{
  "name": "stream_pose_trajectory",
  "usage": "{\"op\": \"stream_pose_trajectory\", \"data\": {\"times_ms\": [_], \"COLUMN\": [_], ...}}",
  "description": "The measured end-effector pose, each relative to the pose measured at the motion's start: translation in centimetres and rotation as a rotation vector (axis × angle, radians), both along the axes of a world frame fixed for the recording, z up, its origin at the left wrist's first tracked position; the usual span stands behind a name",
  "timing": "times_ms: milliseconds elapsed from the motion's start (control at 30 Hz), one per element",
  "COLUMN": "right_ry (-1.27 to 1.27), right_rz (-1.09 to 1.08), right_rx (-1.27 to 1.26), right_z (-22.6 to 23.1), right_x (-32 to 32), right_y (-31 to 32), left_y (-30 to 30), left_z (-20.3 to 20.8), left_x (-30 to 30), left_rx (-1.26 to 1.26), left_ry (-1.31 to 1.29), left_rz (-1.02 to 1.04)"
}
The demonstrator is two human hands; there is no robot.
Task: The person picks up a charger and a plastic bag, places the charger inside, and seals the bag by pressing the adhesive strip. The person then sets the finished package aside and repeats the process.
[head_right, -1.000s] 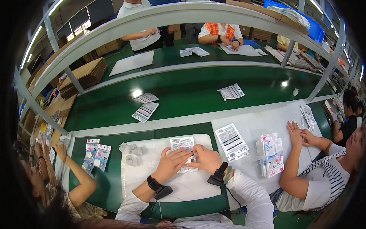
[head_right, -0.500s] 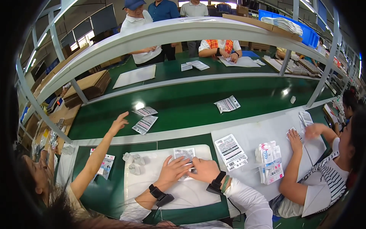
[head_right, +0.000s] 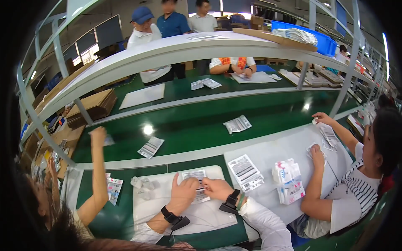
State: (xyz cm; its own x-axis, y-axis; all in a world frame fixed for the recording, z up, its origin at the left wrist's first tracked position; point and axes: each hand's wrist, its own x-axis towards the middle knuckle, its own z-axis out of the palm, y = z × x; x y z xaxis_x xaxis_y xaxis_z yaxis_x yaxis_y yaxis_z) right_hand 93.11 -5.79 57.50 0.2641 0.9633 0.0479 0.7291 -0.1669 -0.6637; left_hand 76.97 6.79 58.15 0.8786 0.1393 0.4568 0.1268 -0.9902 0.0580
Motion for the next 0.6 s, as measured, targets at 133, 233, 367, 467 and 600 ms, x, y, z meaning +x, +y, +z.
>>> {"op": "stream_pose_trajectory", "data": {"times_ms": [133, 233, 367, 467, 600], "right_ry": [0.029, 0.067, 0.064, 0.053, 0.073], "right_rz": [0.065, 0.090, 0.089, 0.075, 0.089], "right_rx": [0.141, 0.096, 0.102, 0.083, 0.103], "right_z": [-0.9, -0.6, 0.2, 0.2, -0.4], "right_x": [-0.3, -1.1, -0.9, -1.1, -1.6], "right_y": [0.3, 1.4, 0.7, 0.6, 0.6], "left_y": [-1.1, -1.0, -0.7, -0.6, -0.2], "left_z": [0.1, -0.5, -0.7, -0.4, -0.8], "left_x": [1.4, 1.5, 2.6, 2.6, 2.4], "left_rx": [0.192, 0.276, 0.262, 0.262, 0.271], "left_ry": [0.040, -0.032, -0.079, -0.118, -0.099], "left_rz": [0.252, 0.275, 0.248, 0.234, 0.268]}}
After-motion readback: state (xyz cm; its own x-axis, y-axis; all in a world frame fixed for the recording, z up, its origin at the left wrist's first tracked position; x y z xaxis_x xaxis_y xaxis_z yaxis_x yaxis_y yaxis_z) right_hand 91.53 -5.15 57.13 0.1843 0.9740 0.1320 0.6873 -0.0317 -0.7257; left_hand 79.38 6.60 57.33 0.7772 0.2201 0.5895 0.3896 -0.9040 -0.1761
